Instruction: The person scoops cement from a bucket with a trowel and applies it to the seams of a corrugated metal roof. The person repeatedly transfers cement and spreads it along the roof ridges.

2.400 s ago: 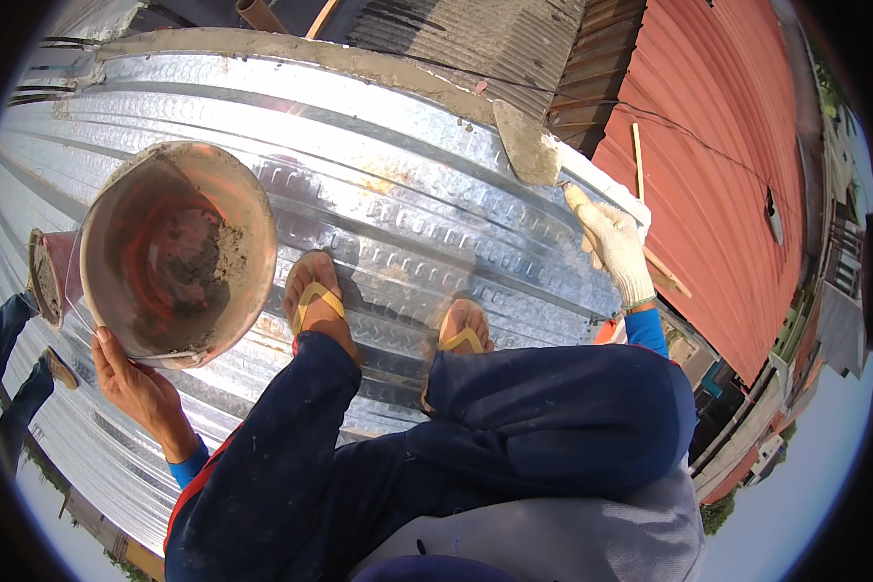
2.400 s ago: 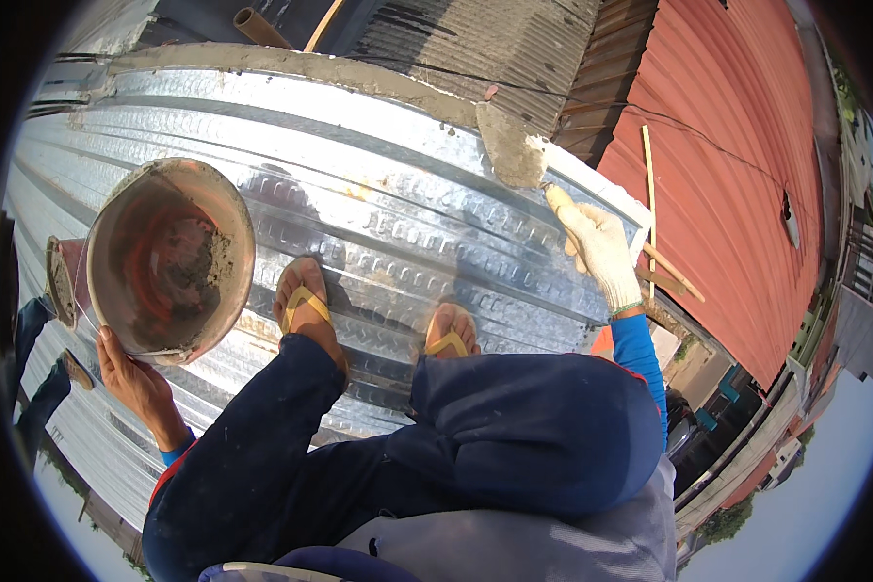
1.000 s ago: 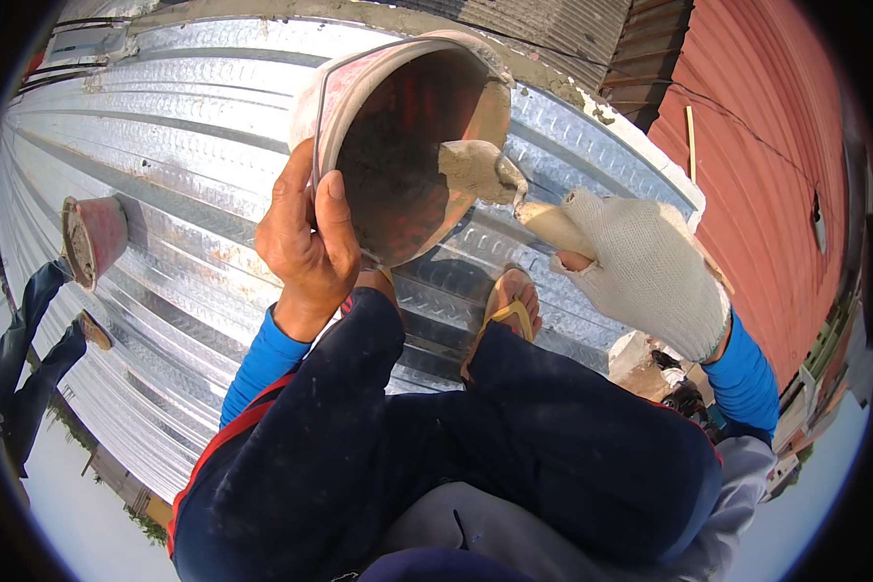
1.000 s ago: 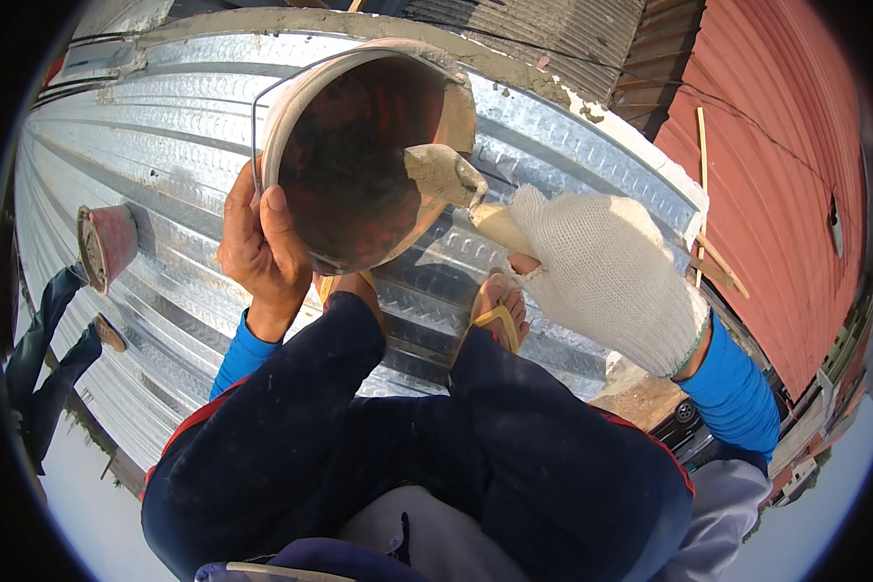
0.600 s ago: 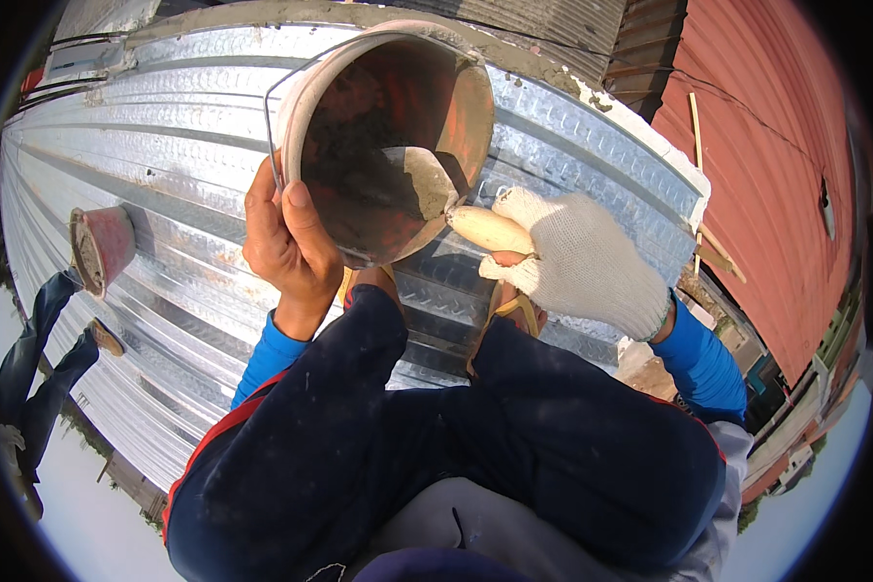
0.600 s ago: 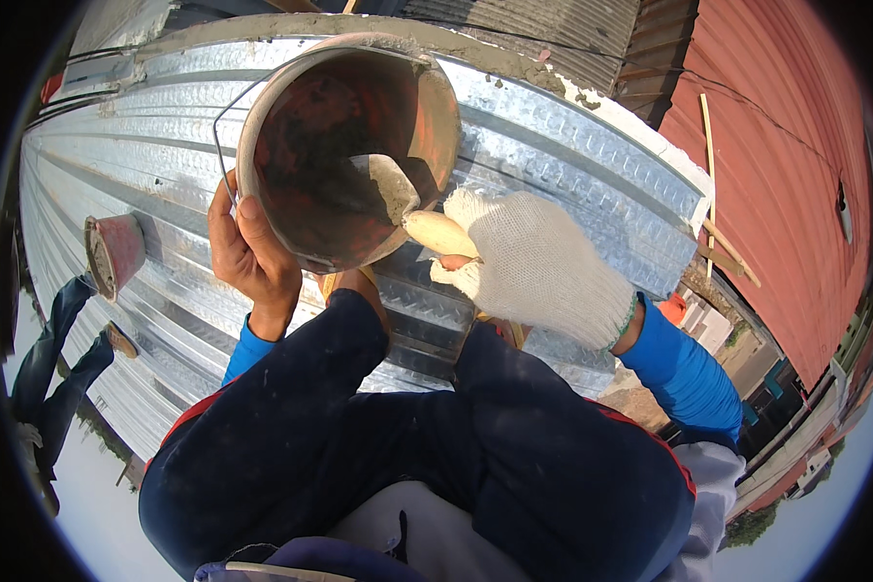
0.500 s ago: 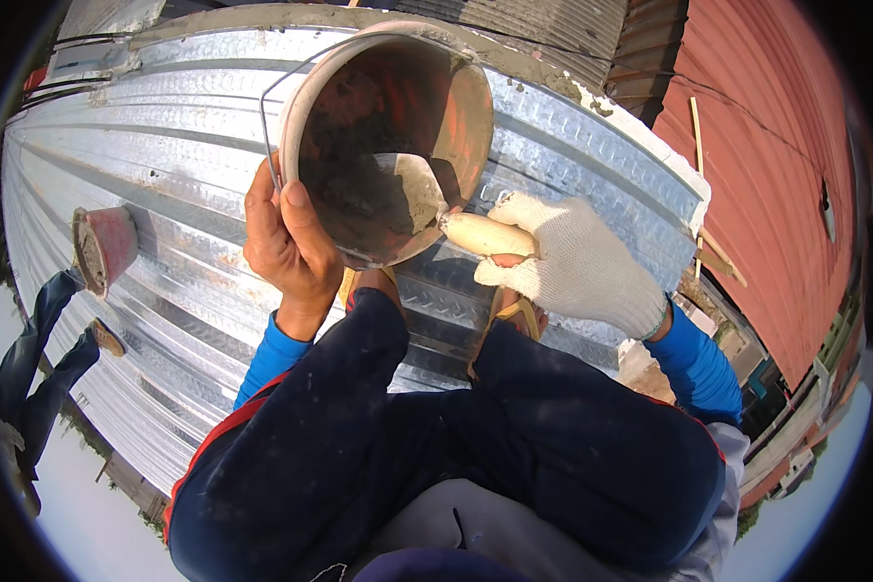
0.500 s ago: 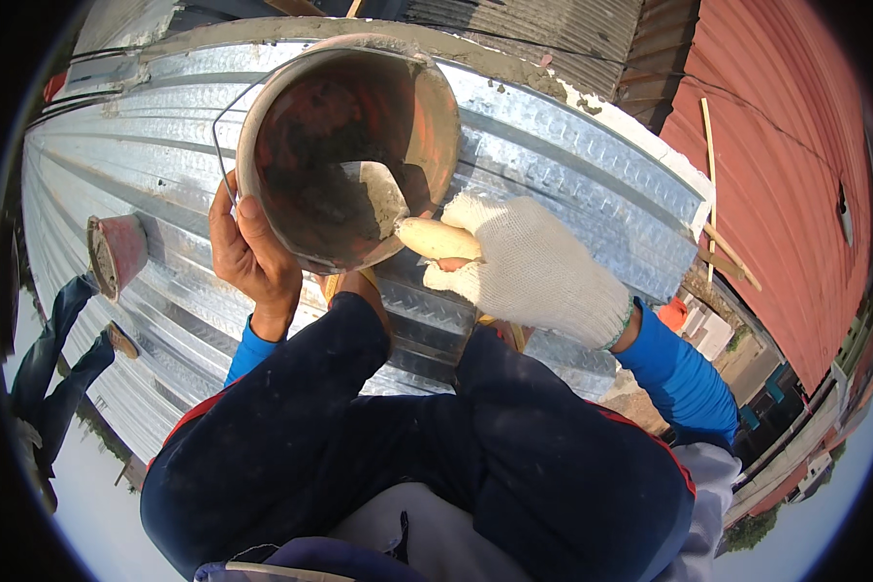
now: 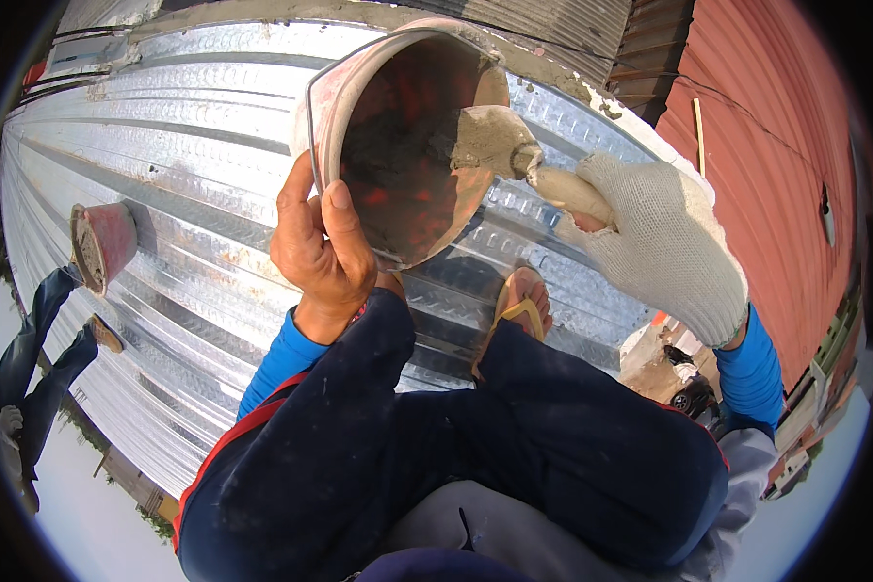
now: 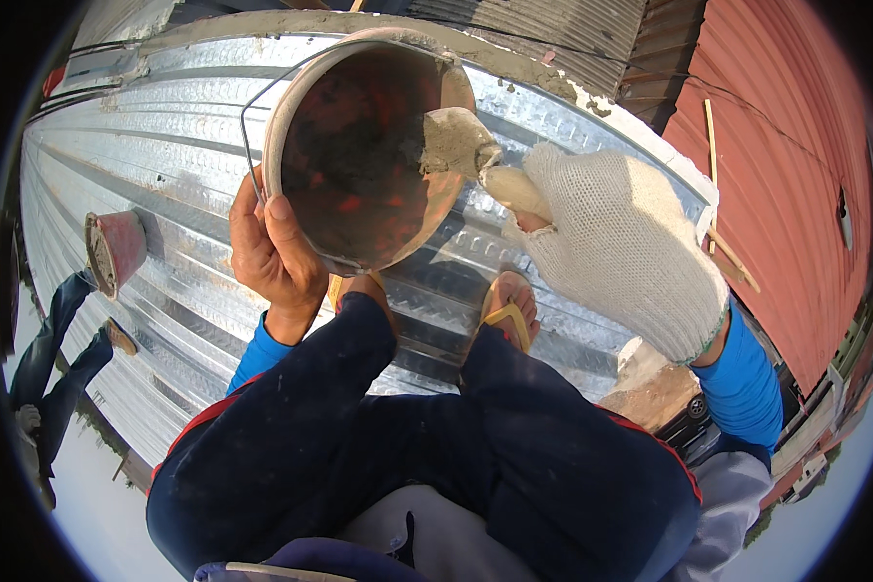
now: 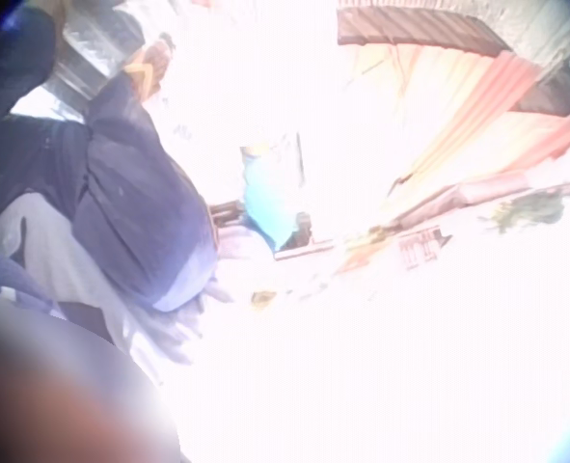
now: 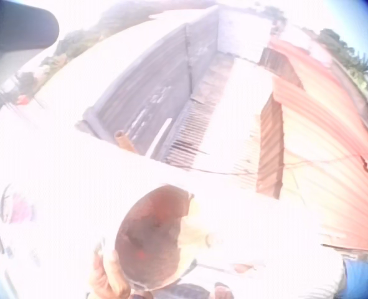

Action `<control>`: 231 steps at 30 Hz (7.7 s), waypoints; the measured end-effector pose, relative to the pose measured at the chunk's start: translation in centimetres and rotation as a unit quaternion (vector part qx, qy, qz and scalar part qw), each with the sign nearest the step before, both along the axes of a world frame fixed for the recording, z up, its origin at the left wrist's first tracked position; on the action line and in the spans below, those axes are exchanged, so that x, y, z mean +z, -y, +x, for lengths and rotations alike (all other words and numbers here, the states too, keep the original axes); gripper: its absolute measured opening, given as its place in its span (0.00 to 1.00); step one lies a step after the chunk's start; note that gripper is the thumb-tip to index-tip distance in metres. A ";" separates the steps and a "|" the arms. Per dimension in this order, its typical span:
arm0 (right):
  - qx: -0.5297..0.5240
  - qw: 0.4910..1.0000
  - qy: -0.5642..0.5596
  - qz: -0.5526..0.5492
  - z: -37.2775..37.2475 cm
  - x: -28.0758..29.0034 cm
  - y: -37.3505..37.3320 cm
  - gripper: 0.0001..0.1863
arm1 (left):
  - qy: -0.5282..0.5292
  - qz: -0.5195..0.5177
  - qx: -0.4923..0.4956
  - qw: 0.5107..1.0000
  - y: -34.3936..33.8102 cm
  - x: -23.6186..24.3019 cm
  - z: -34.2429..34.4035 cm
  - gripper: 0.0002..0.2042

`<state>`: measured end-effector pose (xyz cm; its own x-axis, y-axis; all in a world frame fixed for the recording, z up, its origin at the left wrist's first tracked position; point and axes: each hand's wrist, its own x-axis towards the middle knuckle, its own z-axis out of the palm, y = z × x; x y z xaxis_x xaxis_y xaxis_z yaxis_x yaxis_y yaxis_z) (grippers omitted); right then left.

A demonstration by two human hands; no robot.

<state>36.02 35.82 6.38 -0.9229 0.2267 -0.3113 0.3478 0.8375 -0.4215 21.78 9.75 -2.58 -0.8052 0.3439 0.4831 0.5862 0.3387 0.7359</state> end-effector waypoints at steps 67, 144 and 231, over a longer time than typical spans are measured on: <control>-0.253 0.964 -0.042 -0.072 19.6 -13.8 -21.7 0.30 | 0.072 -0.056 0.102 0.991 4.5 0.4 -4.6 0.21; 0.177 0.944 -0.252 0.115 -0.1 -6.1 -2.0 0.23 | -0.043 -0.117 -0.076 0.989 0.1 1.4 -0.8 0.18; 0.118 0.978 -0.132 0.111 -0.9 -3.8 0.2 0.19 | -0.034 -0.084 -0.042 0.995 1.4 1.2 -3.3 0.17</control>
